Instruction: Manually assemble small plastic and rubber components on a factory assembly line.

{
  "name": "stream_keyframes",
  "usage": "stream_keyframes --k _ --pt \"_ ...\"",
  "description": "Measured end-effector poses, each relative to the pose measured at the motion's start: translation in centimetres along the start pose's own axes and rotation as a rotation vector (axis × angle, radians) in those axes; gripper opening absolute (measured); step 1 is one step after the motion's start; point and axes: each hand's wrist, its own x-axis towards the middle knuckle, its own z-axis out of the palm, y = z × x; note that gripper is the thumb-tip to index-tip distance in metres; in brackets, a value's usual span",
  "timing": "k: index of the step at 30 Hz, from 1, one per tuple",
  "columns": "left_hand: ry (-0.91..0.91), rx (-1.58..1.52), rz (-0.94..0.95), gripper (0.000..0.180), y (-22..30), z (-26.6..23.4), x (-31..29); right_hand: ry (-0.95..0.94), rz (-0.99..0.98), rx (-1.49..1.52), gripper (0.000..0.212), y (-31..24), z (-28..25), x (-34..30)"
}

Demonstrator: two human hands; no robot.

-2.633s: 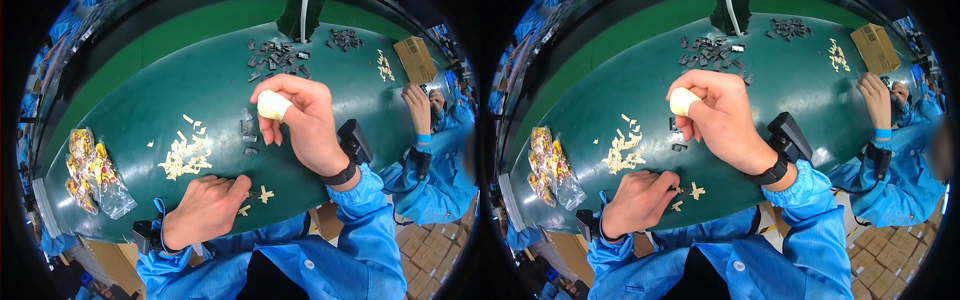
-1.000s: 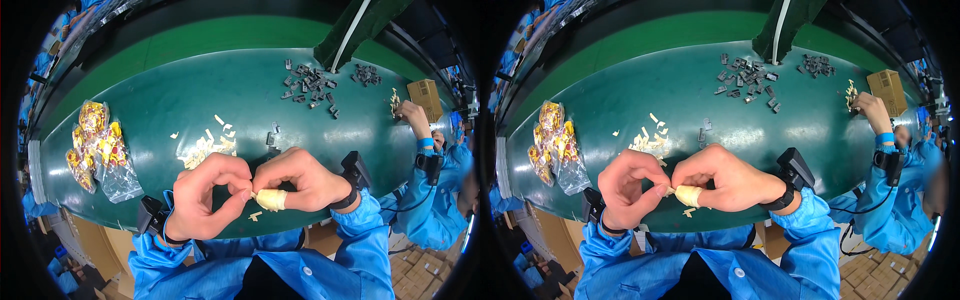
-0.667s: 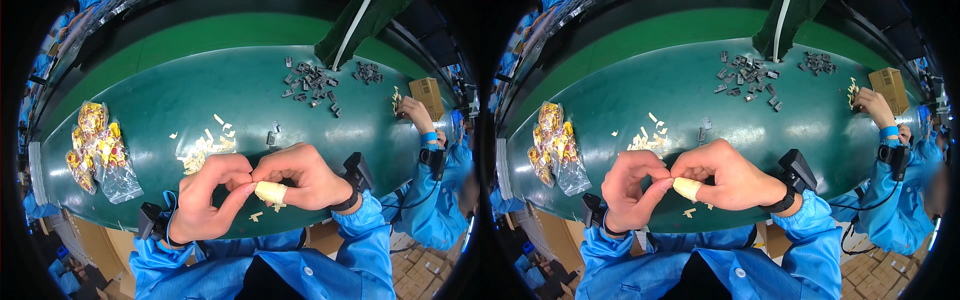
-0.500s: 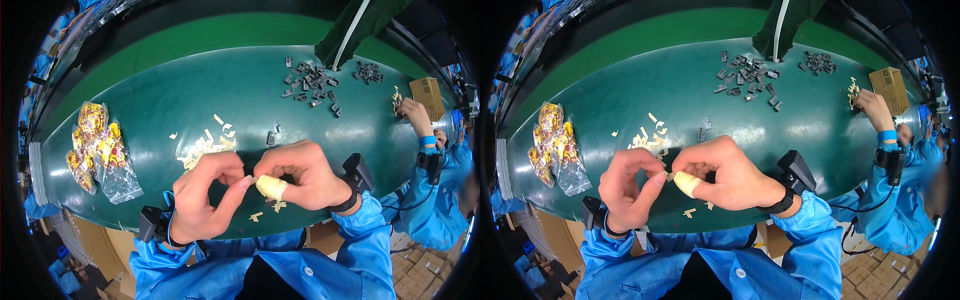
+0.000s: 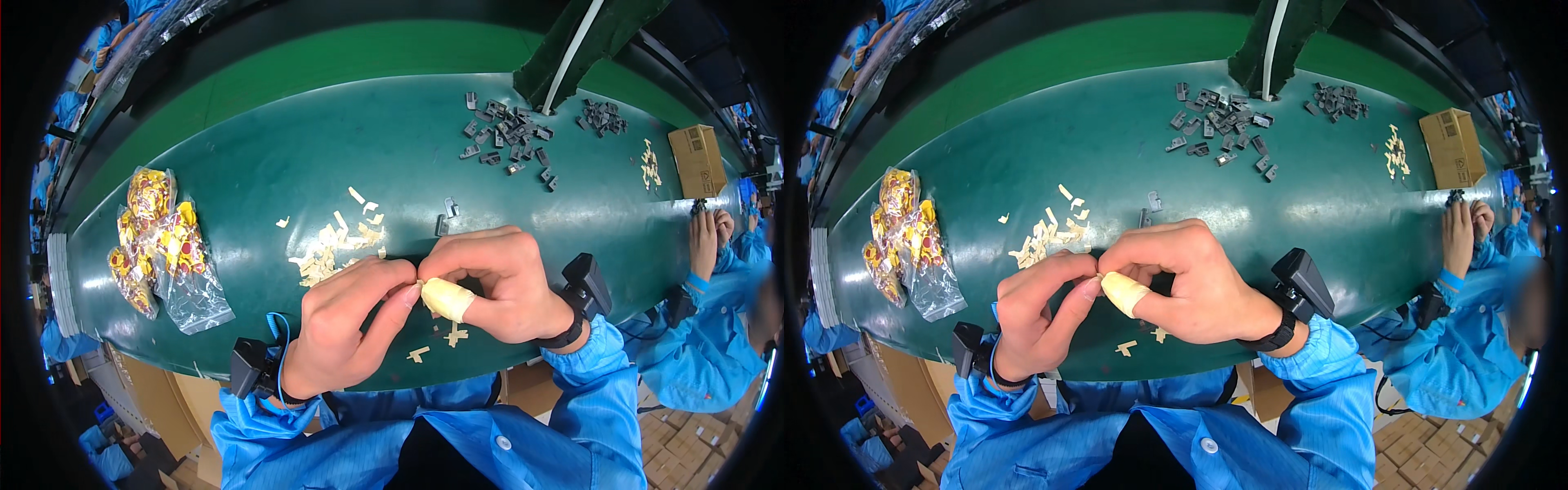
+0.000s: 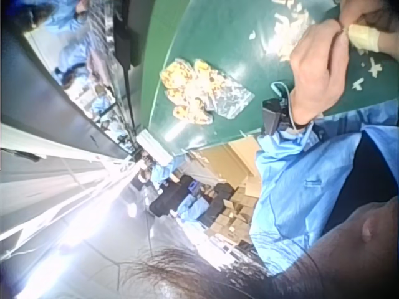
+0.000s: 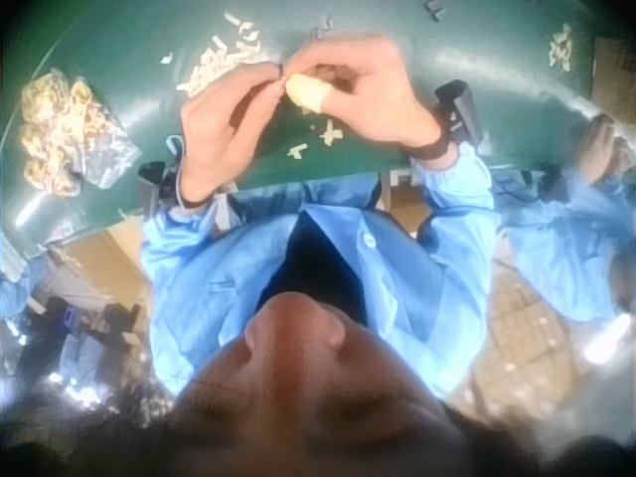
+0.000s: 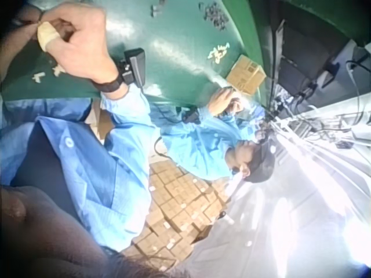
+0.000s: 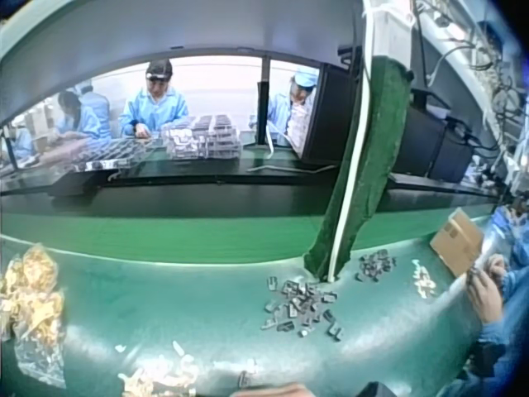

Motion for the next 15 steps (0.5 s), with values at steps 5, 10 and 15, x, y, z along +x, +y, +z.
stream_keyframes --k 5,10,15 --pt "-0.023 -0.122 -0.143 0.012 0.01 -0.24 -0.45 -0.002 0.007 0.042 0.008 -0.18 0.13 -0.06" --pt "-0.036 -0.182 -0.197 0.012 0.13 -0.38 -0.48 0.002 0.022 0.078 0.010 -0.19 0.20 -0.10" --pt "-0.059 -0.195 -0.210 0.012 0.33 -0.71 -0.25 -0.007 -0.007 0.059 0.012 -0.21 0.09 -0.07"
